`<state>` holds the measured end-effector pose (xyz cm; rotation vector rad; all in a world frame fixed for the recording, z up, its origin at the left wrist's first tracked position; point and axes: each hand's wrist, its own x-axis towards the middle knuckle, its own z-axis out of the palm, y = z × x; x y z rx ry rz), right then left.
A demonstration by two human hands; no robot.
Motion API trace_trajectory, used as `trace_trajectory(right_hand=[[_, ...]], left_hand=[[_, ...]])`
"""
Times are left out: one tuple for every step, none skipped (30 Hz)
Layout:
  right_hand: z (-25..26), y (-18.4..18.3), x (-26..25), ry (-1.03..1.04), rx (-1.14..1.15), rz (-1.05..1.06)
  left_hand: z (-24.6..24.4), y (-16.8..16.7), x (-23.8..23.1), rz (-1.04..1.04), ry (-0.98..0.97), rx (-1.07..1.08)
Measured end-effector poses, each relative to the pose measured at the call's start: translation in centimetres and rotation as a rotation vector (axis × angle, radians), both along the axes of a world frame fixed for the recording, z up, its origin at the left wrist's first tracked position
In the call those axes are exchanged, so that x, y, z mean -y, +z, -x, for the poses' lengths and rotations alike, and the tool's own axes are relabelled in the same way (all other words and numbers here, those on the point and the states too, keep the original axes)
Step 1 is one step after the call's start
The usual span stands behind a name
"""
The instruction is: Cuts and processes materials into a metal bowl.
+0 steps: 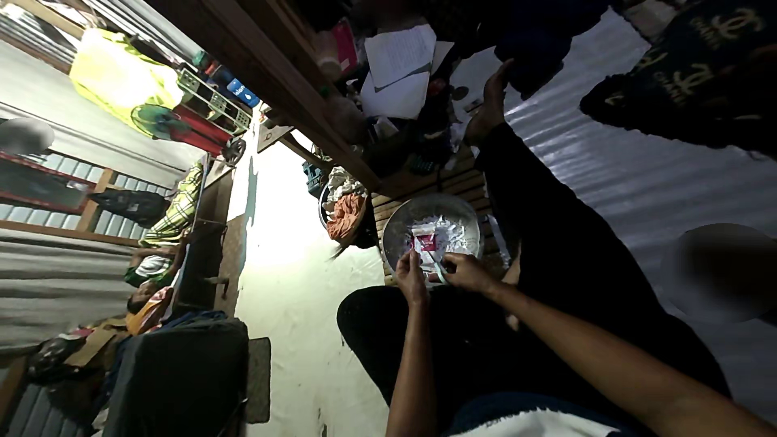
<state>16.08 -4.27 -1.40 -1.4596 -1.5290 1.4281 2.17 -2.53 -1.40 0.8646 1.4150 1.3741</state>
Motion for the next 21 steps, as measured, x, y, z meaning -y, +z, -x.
trace_trajectory(right_hand=[[0.04,-0.16,-0.01,-0.007,-0.003,-0.008],[0.06,-0.29,-0.02,-0.018,-0.007,-0.016],[0.05,-0.3,-0.01,-0.025,-0.007,-0.014],[0.04,-0.32,-0.02,-0.029,-0.002,-0.007],[0.03,-0.31,-0.04,-0.028,0.004,-0.003],[0.03,-0.29,-0.05,-0.026,0.007,0.0],[0.04,-0.32,-0.07,-0.025,0.01,0.0],[0.04,-0.37,-0.1,-0.023,0.009,-0.004],[0.02,-0.38,-0.12,-0.023,0.009,-0.007],[0.0,-0.3,-0.12,-0.021,0.009,-0.003],[0.01,-0.24,-0.11,-0.02,0.012,0.002],[0.02,-0.21,-0.09,-0.025,0.011,0.001],[0.03,-0.19,-0.06,-0.028,0.01,-0.001],[0.02,-0.14,-0.05,-0.028,0.009,0.002],[0.02,-0.09,-0.04,-0.029,0.007,0.002],[0.04,-0.12,-0.04,-0.033,0.005,-0.002],[0.07,-0.2,-0.05,-0.035,0.003,-0.007],[0.09,-0.22,-0.05,-0.036,0.001,-0.01],[0.1,-0.18,-0.04,-0.038,0.001,-0.014],[0.11,-0.16,-0.01,-0.041,-0.003,-0.015],[0.12,-0.19,0.01,-0.043,-0.003,-0.015]], left_hand=[[-0.09,0.01,0.04,0.006,-0.005,-0.001],[-0.15,0.03,0.13,0.014,-0.015,-0.005],[-0.2,-0.01,0.21,0.019,-0.021,-0.008],[-0.27,-0.06,0.27,0.027,-0.023,-0.013],[-0.32,-0.04,0.34,0.034,-0.025,-0.018],[-0.37,-0.04,0.38,0.039,-0.023,-0.023],[-0.39,-0.03,0.43,0.042,-0.024,-0.028],[-0.38,-0.05,0.45,0.041,-0.025,-0.035],[-0.37,-0.02,0.48,0.038,-0.031,-0.042],[-0.35,-0.01,0.48,0.034,-0.034,-0.044],[-0.34,-0.02,0.45,0.032,-0.033,-0.042],[-0.32,-0.01,0.43,0.034,-0.034,-0.041],[-0.32,0.03,0.41,0.037,-0.034,-0.038],[-0.32,0.07,0.39,0.041,-0.035,-0.034],[-0.3,0.08,0.38,0.045,-0.037,-0.03],[-0.27,0.06,0.37,0.048,-0.038,-0.029],[-0.27,0.04,0.35,0.049,-0.038,-0.023],[-0.28,0.07,0.34,0.05,-0.037,-0.019],[-0.32,0.14,0.33,0.051,-0.036,-0.015],[-0.34,0.21,0.35,0.052,-0.037,-0.014],[-0.33,0.26,0.38,0.051,-0.04,-0.015]])
